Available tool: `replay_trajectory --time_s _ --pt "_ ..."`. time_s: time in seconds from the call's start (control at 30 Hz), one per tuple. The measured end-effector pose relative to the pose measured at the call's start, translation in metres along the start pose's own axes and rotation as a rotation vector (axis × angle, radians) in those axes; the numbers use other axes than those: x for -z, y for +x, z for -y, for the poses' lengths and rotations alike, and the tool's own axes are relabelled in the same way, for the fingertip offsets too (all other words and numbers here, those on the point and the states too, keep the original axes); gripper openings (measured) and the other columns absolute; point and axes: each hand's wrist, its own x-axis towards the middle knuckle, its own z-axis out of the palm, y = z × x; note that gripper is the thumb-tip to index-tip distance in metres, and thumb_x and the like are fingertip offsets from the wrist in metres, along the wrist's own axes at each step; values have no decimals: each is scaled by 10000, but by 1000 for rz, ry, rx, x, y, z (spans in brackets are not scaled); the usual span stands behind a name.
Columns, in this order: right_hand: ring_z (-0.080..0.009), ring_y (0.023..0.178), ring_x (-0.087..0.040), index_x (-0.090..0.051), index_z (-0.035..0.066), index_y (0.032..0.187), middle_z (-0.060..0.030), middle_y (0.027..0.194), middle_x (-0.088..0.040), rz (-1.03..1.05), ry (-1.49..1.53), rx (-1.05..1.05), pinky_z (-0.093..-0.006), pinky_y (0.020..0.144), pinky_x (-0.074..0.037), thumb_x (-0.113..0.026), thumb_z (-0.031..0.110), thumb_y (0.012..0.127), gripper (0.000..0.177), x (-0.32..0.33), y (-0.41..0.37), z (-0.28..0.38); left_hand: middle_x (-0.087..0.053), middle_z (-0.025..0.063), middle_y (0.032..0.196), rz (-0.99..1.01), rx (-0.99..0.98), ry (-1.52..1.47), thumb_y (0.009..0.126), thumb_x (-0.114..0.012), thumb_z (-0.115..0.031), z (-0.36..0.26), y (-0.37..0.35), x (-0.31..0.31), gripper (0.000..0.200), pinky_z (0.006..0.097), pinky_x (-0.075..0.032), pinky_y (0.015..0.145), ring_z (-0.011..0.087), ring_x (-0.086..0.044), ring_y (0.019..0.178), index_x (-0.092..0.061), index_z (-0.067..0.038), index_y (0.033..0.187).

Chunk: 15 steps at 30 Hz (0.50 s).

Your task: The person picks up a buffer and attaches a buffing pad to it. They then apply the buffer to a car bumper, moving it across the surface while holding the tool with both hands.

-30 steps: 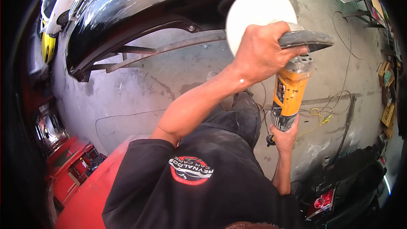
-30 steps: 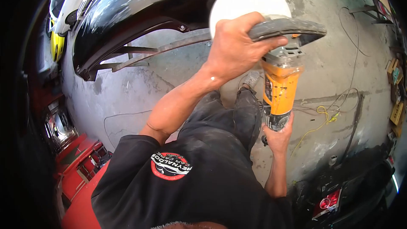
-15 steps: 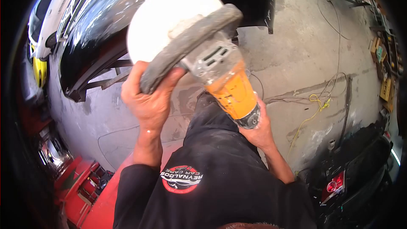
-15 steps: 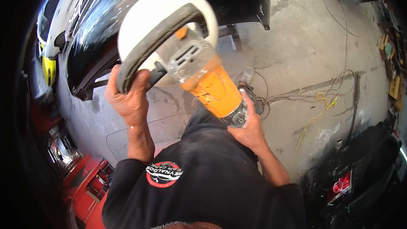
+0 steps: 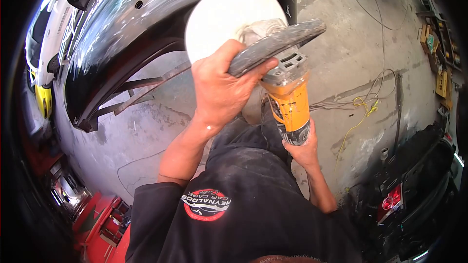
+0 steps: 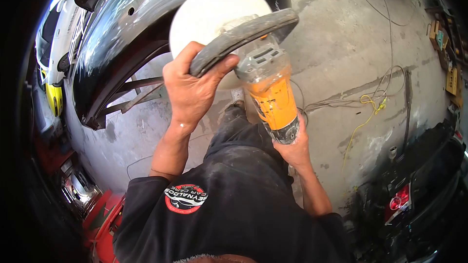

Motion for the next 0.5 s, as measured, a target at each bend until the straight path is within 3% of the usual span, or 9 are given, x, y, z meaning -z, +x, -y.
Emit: replay_trajectory --time_s 0.3,0.5 --pt "-185 1081 -652 -411 -3 1442 -102 1201 -645 -159 -39 -95 -338 984 -501 -779 -64 701 829 41 3 -12 -735 146 756 106 -34 -95 818 -885 -200 10 31 -80 286 298 -532 583 143 -694 636 -719 14 910" --pt "-187 1056 -647 -426 3 1428 -106 1191 -639 -139 -210 -112 -342 968 -499 -747 -41 707 790 57 -19 -7 -739 157 778 107 76 -172 828 -879 -213 19 6 -78 296 309 -537 606 156 -703 665 -714 19 909"
